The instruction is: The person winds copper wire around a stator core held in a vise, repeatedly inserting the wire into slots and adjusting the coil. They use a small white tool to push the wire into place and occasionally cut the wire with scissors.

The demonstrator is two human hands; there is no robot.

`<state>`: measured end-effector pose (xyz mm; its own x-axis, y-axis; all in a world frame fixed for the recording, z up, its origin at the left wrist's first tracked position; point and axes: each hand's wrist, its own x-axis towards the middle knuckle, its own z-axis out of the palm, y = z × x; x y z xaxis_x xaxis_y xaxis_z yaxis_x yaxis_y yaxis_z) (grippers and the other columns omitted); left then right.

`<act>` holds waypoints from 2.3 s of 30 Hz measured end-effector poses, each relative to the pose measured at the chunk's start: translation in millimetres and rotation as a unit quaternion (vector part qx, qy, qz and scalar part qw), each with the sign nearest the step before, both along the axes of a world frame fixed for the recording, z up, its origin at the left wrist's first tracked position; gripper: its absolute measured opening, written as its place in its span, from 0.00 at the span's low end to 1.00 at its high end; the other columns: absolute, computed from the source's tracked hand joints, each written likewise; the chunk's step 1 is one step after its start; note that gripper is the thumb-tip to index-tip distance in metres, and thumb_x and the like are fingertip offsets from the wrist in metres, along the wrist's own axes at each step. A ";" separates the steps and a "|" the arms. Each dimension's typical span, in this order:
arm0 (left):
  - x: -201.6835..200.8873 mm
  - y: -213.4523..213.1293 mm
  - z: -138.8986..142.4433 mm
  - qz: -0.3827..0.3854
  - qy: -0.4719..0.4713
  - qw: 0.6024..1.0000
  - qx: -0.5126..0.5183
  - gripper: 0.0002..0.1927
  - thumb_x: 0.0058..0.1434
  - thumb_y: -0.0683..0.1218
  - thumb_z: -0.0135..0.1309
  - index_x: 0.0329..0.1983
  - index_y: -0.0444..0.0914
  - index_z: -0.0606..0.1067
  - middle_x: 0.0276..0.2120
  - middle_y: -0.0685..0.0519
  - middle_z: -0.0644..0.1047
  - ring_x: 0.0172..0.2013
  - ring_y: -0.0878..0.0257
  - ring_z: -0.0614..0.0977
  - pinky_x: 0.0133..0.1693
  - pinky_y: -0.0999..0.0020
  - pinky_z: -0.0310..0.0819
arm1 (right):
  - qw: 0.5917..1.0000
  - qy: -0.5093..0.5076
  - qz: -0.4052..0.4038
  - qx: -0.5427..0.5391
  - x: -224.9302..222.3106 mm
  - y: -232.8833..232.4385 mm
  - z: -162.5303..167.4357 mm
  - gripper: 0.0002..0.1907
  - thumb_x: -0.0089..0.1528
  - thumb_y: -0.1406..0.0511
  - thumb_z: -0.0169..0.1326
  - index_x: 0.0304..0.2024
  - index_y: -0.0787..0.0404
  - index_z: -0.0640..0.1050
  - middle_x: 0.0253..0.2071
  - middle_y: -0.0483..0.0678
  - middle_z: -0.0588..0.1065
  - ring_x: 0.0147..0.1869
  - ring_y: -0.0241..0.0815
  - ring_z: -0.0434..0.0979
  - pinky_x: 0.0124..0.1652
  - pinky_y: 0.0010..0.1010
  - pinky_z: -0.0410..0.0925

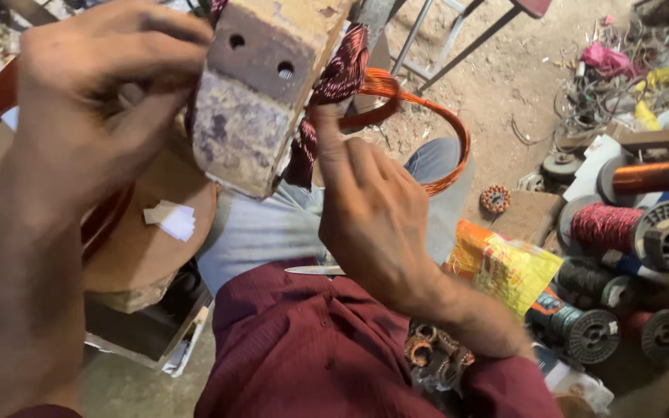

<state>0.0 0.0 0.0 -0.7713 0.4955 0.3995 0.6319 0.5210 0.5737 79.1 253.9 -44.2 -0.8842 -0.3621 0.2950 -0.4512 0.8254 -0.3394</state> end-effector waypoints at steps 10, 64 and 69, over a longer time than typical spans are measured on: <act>-12.5 19.4 18.1 -0.078 0.082 0.984 -0.137 0.13 0.48 0.39 0.69 0.37 0.31 0.82 0.41 0.47 0.80 0.36 0.53 0.83 0.31 0.61 0.76 | 0.996 -0.036 0.079 -0.017 -14.3 17.1 52.0 0.15 0.61 0.70 0.60 0.51 0.63 0.78 0.41 0.50 0.77 0.41 0.46 0.78 0.38 0.37 0.70; 4.1 9.0 4.2 -0.026 0.035 0.995 -0.087 0.11 0.56 0.39 0.69 0.39 0.29 0.81 0.49 0.36 0.76 0.42 0.50 0.83 0.41 0.60 0.79 | 0.977 0.040 0.026 -0.206 -35.3 20.3 22.6 0.14 0.66 0.74 0.65 0.53 0.65 0.77 0.53 0.50 0.75 0.49 0.45 0.76 0.45 0.33 0.73; -17.6 8.2 -17.4 -0.048 0.013 0.998 0.030 0.13 0.60 0.40 0.69 0.45 0.29 0.81 0.51 0.41 0.77 0.44 0.51 0.84 0.44 0.62 0.81 | 0.986 0.115 0.063 -0.106 -35.0 20.6 26.0 0.18 0.60 0.74 0.66 0.52 0.63 0.79 0.53 0.50 0.76 0.53 0.52 0.76 0.45 0.39 0.72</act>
<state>-17.6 8.2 -17.4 -0.7109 0.5413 0.4490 0.6918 0.4232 0.5851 44.1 274.5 -18.3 -0.7370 -0.3734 0.5634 -0.6308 0.6792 -0.3751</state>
